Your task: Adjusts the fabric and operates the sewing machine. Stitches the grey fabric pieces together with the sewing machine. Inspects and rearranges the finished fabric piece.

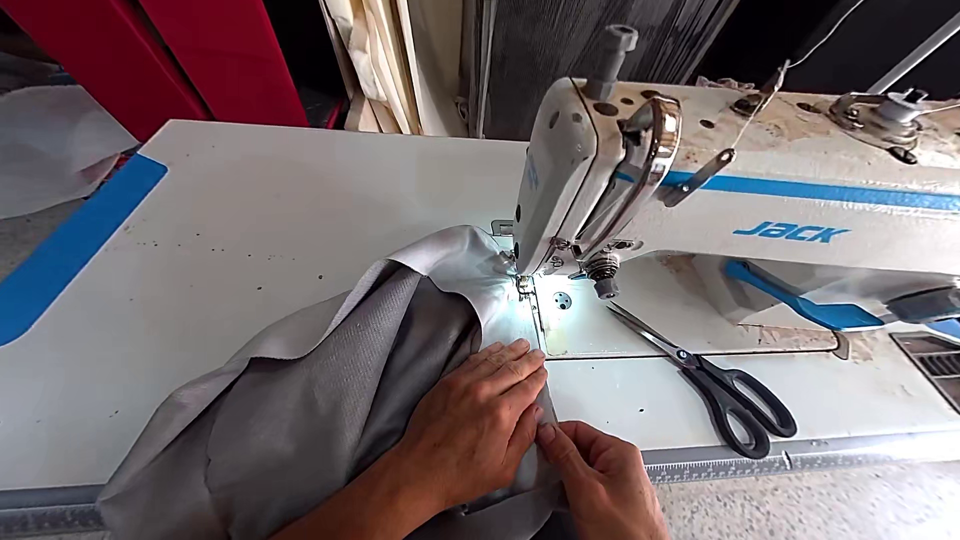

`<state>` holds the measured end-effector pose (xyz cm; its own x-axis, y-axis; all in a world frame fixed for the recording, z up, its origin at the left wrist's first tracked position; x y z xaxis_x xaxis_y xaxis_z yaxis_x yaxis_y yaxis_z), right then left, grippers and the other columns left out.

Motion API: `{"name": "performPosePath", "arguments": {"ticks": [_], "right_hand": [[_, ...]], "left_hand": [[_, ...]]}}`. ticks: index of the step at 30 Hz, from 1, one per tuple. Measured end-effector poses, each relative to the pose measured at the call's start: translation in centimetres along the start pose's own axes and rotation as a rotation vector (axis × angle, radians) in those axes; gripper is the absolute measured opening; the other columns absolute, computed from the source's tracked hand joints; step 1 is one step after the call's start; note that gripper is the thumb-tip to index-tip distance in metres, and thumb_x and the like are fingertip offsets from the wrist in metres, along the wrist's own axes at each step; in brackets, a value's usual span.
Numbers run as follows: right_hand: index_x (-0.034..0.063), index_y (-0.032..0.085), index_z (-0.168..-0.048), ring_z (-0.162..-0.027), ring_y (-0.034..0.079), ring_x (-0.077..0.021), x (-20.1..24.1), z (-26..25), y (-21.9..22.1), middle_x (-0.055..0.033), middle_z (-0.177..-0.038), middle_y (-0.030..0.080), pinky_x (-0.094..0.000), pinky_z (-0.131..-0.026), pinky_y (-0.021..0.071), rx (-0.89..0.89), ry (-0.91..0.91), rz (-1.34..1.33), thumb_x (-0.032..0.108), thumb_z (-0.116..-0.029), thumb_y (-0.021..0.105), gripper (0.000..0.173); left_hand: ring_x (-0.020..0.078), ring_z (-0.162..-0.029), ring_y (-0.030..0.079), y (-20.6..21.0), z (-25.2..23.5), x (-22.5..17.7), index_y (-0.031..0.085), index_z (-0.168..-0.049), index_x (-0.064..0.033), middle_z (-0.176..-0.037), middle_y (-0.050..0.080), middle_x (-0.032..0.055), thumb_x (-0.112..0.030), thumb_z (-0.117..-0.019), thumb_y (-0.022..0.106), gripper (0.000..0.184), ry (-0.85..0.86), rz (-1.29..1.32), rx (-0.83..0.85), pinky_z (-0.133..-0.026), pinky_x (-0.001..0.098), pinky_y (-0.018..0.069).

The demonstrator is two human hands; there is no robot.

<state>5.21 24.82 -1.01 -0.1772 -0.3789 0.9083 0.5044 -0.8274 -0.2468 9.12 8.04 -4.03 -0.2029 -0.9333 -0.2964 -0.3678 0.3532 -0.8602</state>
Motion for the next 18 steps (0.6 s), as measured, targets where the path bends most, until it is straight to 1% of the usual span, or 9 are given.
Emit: {"name": "performPosePath", "arguments": {"ticks": [2, 3, 5, 6, 8, 9, 11, 14, 18], "right_hand": [[0.0109, 0.074, -0.088, -0.051, 0.057, -0.0058, -0.1, 0.4, -0.9, 0.0043, -0.062, 0.063, -0.0275, -0.048, 0.0473, 0.019, -0.063, 0.188, 0.025, -0.1004, 0.063, 0.021], [0.0103, 0.075, -0.091, -0.054, 0.061, -0.0074, -0.3, 0.6, -1.7, 0.0033, -0.065, 0.066, -0.0313, -0.051, 0.0508, -0.006, -0.135, 0.272, 0.025, -0.1008, 0.061, 0.023], [0.0053, 0.073, -0.1, -0.068, 0.072, -0.0089, -0.7, 0.3, -4.2, -0.0005, -0.08, 0.074, -0.0324, -0.06, 0.0628, -0.156, -0.373, 0.384, 0.019, -0.1033, 0.057, 0.021], [-0.0001, 0.072, -0.107, -0.076, 0.072, -0.0101, -0.9, -0.2, -6.0, -0.0056, -0.09, 0.075, -0.0308, -0.066, 0.0627, -0.287, -0.501, 0.449, 0.015, -0.1032, 0.056, 0.022], [-0.0089, 0.066, -0.119, -0.103, 0.07, -0.0226, -0.9, -1.7, -10.3, -0.023, -0.115, 0.07, -0.0364, -0.085, 0.0589, -0.577, -0.676, 0.642, 0.011, -0.1003, 0.055, 0.03], [-0.0122, 0.061, -0.127, -0.121, 0.063, -0.0343, -0.9, -2.4, -12.6, -0.0317, -0.129, 0.062, -0.0444, -0.099, 0.0544, -0.684, -0.715, 0.719, 0.013, -0.1001, 0.055, 0.037], [-0.0135, 0.052, -0.138, -0.139, 0.045, -0.0508, -1.5, -4.4, -16.2, -0.0404, -0.145, 0.046, -0.056, -0.113, 0.0397, -0.831, -0.771, 0.803, 0.019, -0.0998, 0.055, 0.051], [-0.0104, 0.045, -0.146, -0.146, 0.032, -0.0541, -3.0, -6.5, -18.5, -0.0387, -0.152, 0.039, -0.0597, -0.12, 0.0295, -0.86, -0.747, 0.863, 0.03, -0.0985, 0.055, 0.063], [-0.0098, 0.048, -0.146, -0.146, 0.033, -0.0521, -4.2, -7.3, -18.4, -0.0362, -0.154, 0.038, -0.0581, -0.12, 0.0294, -0.767, -0.727, 0.869, 0.03, -0.0978, 0.054, 0.063]], "left_hand": [[0.0124, -0.139, 0.054, 0.0, 0.1, -0.1, 0.072, -0.13, -0.0156, -0.14, 0.066, -0.0032, -0.035, -0.1071, 0.038, 0.045, -0.005, -0.003, 0.016, -0.118, 0.0325, 0.0415], [0.0125, -0.139, 0.053, -0.1, 0.1, 0.0, 0.071, -0.131, -0.0155, -0.14, 0.066, -0.0031, -0.035, -0.107, 0.039, 0.045, -0.004, -0.001, 0.024, -0.118, 0.0326, 0.0414], [0.0132, -0.139, 0.054, 0.0, 0.2, 0.0, 0.071, -0.131, -0.0142, -0.14, 0.066, -0.0017, -0.034, -0.1065, 0.04, 0.044, 0.003, 0.006, 0.027, -0.118, 0.033, 0.0417], [0.0137, -0.138, 0.054, -0.1, 0.2, 0.0, 0.07, -0.132, -0.0137, -0.14, 0.066, -0.001, -0.033, -0.1061, 0.04, 0.044, 0.008, 0.004, 0.03, -0.118, 0.0332, 0.0418], [0.0141, -0.139, 0.054, -0.2, 0.2, 0.0, 0.069, -0.133, -0.0136, -0.141, 0.065, -0.0007, -0.032, -0.1061, 0.04, 0.044, 0.008, 0.0, 0.047, -0.118, 0.0337, 0.0413], [0.0142, -0.139, 0.054, -0.2, 0.2, 0.0, 0.069, -0.134, -0.0136, -0.142, 0.065, -0.0006, -0.032, -0.1061, 0.04, 0.044, 0.008, 0.001, 0.052, -0.118, 0.0337, 0.0412], [0.0142, -0.139, 0.053, -0.3, 0.1, 0.1, 0.069, -0.134, -0.0135, -0.142, 0.065, -0.0004, -0.032, -0.106, 0.04, 0.044, 0.007, 0.008, 0.057, -0.118, 0.0333, 0.041], [0.0139, -0.14, 0.053, -0.3, 0.1, 0.0, 0.069, -0.135, -0.0134, -0.143, 0.064, -0.0006, -0.032, -0.1062, 0.04, 0.044, 0.007, 0.019, 0.063, -0.118, 0.0331, 0.041], [0.0135, -0.14, 0.053, -0.4, 0.1, 0.1, 0.069, -0.135, -0.0134, -0.143, 0.064, -0.0005, -0.033, -0.1059, 0.041, 0.044, 0.015, 0.01, 0.075, -0.119, 0.0329, 0.0403]]}}
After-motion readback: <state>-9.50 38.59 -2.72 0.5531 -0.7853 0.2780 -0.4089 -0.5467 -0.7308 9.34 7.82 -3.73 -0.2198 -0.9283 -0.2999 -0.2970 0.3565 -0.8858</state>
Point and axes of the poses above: each hand's wrist, its own z-axis away from the middle knuckle, its own y-axis out of the palm, x = y × z, the point moved 1 cm from there along -z, towards the middle knuckle
